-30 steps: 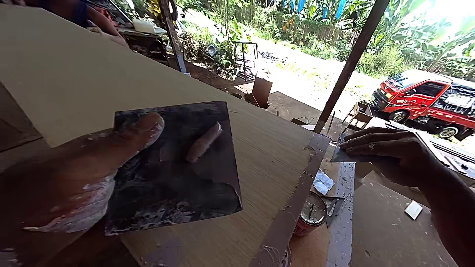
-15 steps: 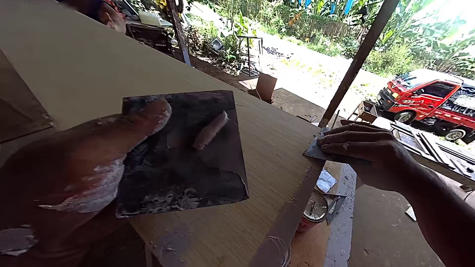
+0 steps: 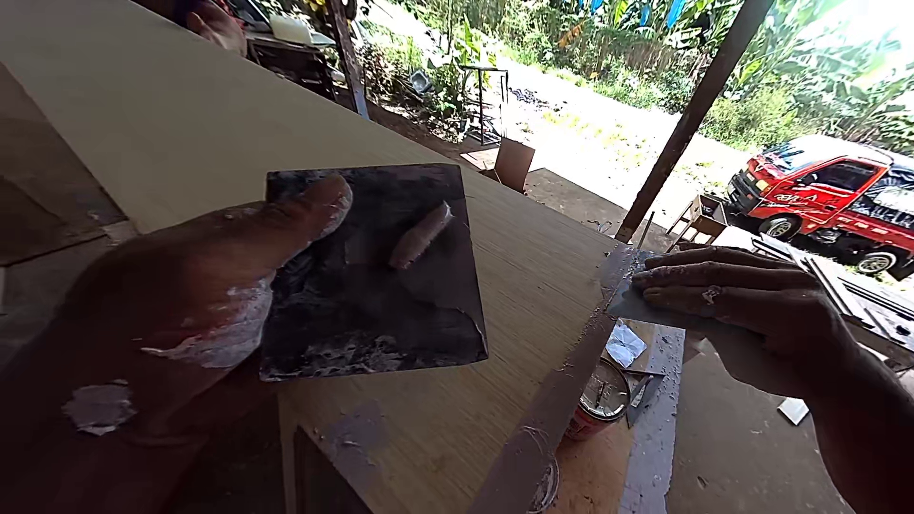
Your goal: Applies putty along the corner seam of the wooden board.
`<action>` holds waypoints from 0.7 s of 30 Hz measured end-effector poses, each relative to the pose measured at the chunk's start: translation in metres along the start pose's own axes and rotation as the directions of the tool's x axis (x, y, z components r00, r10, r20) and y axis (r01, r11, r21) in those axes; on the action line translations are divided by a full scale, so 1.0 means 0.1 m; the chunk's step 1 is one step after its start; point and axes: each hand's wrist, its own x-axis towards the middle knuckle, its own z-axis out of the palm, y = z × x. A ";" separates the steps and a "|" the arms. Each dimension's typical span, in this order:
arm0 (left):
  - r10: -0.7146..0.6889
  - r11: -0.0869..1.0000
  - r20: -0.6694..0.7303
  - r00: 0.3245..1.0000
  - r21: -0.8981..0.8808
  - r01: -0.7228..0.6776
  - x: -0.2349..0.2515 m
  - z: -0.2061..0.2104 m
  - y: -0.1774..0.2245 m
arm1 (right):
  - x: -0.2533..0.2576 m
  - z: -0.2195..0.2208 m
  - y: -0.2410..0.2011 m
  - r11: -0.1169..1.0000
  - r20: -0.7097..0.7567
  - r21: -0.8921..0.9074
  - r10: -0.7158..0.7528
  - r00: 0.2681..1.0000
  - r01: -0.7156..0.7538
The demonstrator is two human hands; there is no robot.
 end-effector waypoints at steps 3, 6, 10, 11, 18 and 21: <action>0.004 0.999 -0.075 0.997 0.035 -0.001 -0.03 0.07 0.05 | 0.09 0.16 -0.03 0.999 0.036 -0.037 -0.013 0.999 0.014; -0.015 0.999 -0.104 0.995 0.035 0.019 -0.04 0.12 0.12 | 0.06 0.26 -0.01 1.000 0.056 -0.012 -0.014 0.998 0.015; 0.012 0.999 -0.101 0.995 0.031 -0.009 -0.05 0.19 0.17 | -0.06 0.19 -0.06 1.000 0.073 -0.015 0.011 0.997 -0.010; 0.014 0.999 -0.103 0.995 0.035 -0.010 -0.06 0.21 0.20 | -0.10 0.14 -0.07 1.000 0.078 -0.012 0.015 0.997 -0.014; -0.037 0.999 -0.091 0.995 0.036 0.041 -0.04 0.20 0.20 | -0.26 -0.04 -0.10 0.999 0.019 0.014 0.051 0.999 -0.051; -0.074 0.997 -0.097 0.993 -0.014 0.073 -0.04 0.25 0.26 | -0.10 0.05 -0.21 0.999 -0.026 0.021 0.032 0.999 -0.032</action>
